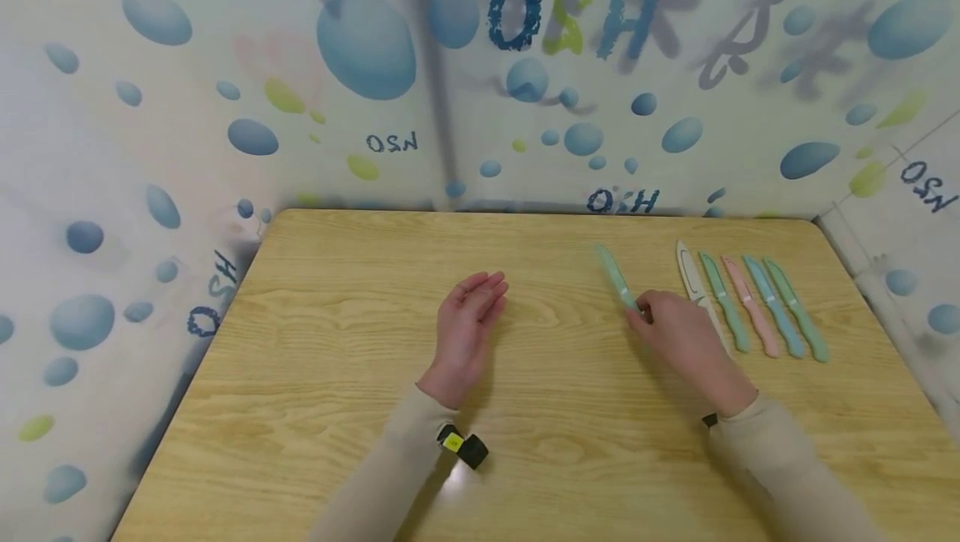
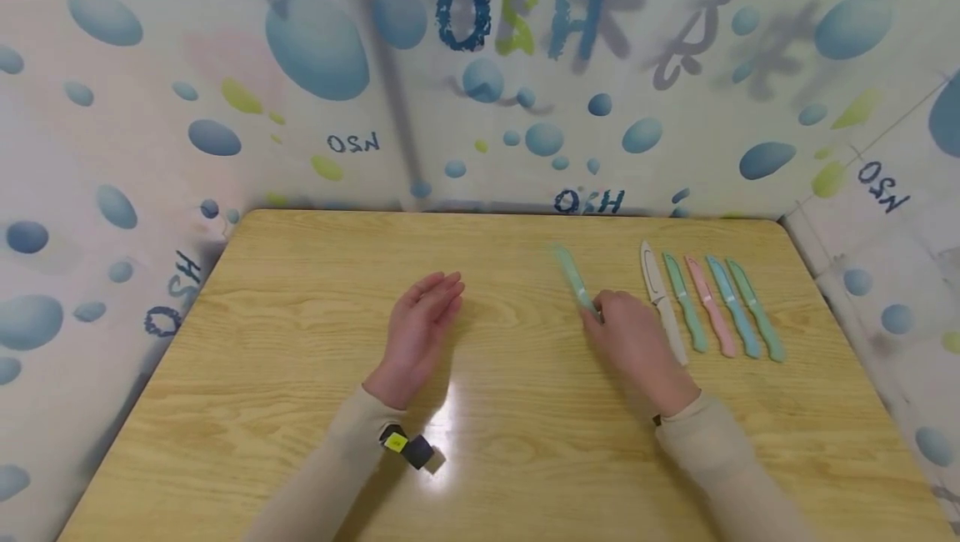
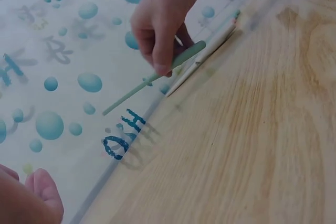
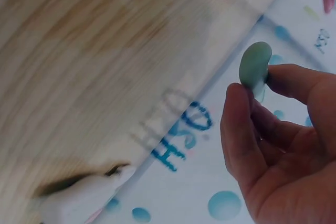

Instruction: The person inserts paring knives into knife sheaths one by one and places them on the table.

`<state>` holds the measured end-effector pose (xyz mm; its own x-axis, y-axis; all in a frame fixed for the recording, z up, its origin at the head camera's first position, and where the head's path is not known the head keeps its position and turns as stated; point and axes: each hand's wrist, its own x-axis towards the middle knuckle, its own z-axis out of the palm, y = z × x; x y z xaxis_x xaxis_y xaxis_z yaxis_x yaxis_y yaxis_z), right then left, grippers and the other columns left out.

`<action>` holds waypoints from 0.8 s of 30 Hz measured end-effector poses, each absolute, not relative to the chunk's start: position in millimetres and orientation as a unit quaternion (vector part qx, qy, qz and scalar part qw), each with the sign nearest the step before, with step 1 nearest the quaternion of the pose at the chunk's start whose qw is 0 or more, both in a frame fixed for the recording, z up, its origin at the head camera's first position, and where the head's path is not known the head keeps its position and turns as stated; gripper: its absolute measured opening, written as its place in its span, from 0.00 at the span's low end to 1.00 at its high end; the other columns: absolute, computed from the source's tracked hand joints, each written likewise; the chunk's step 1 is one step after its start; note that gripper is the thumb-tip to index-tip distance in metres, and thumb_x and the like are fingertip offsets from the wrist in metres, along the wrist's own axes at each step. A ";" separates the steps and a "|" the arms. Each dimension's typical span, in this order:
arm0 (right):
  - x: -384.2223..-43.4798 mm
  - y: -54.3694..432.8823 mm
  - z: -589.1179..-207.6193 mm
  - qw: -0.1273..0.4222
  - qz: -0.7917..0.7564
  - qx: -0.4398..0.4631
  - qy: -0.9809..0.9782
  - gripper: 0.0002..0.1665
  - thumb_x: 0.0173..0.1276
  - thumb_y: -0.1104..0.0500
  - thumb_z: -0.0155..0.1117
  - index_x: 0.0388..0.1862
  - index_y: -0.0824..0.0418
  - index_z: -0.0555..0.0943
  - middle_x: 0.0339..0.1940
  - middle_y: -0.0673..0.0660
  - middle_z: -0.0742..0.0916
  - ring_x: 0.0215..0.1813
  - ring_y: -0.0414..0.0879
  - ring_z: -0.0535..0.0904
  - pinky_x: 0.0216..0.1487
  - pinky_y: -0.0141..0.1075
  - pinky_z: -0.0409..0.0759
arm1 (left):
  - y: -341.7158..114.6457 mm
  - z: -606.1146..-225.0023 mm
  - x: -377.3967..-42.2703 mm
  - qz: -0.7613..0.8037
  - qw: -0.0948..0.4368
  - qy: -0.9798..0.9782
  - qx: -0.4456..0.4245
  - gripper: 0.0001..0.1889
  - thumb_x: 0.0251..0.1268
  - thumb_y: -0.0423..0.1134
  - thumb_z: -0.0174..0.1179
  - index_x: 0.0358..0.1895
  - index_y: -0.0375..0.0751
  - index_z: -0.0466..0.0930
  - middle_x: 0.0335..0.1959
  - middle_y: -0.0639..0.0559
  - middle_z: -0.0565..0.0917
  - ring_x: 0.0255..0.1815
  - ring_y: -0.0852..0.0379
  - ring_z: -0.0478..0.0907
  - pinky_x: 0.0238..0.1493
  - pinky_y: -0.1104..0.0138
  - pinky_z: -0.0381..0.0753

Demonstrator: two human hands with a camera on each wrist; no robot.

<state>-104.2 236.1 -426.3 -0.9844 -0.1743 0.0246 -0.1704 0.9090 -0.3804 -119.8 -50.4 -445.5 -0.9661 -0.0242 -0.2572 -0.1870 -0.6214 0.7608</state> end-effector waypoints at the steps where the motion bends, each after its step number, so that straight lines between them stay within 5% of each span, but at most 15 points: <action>1: -104.9 239.4 -426.6 0.006 -0.190 -0.082 0.978 0.14 0.78 0.57 0.62 0.38 0.69 0.83 0.19 0.52 0.78 0.19 0.44 0.69 0.20 0.36 0.67 | -51.5 -445.2 -120.3 0.893 0.043 0.432 -0.122 0.14 0.79 0.28 0.54 0.62 0.31 0.70 0.61 0.39 0.81 0.62 0.48 0.81 0.66 0.61 0.80; 11: -111.2 265.5 -432.7 0.025 -0.162 -0.047 0.985 0.26 0.78 0.57 0.59 0.16 0.57 0.70 0.11 0.51 0.71 0.16 0.44 0.65 0.19 0.35 0.62 | -61.9 -445.0 -124.0 0.888 0.022 0.437 -0.139 0.11 0.78 0.26 0.54 0.58 0.34 0.72 0.51 0.45 0.83 0.51 0.54 0.84 0.56 0.66 0.85; 24: -113.7 279.6 -435.9 0.017 -0.124 -0.061 0.990 0.27 0.77 0.61 0.60 0.14 0.59 0.68 0.11 0.53 0.71 0.14 0.45 0.65 0.15 0.35 0.63 | -73.1 -447.6 -125.7 0.885 0.009 0.440 -0.152 0.10 0.77 0.25 0.52 0.56 0.34 0.72 0.46 0.47 0.80 0.46 0.56 0.82 0.50 0.69 0.84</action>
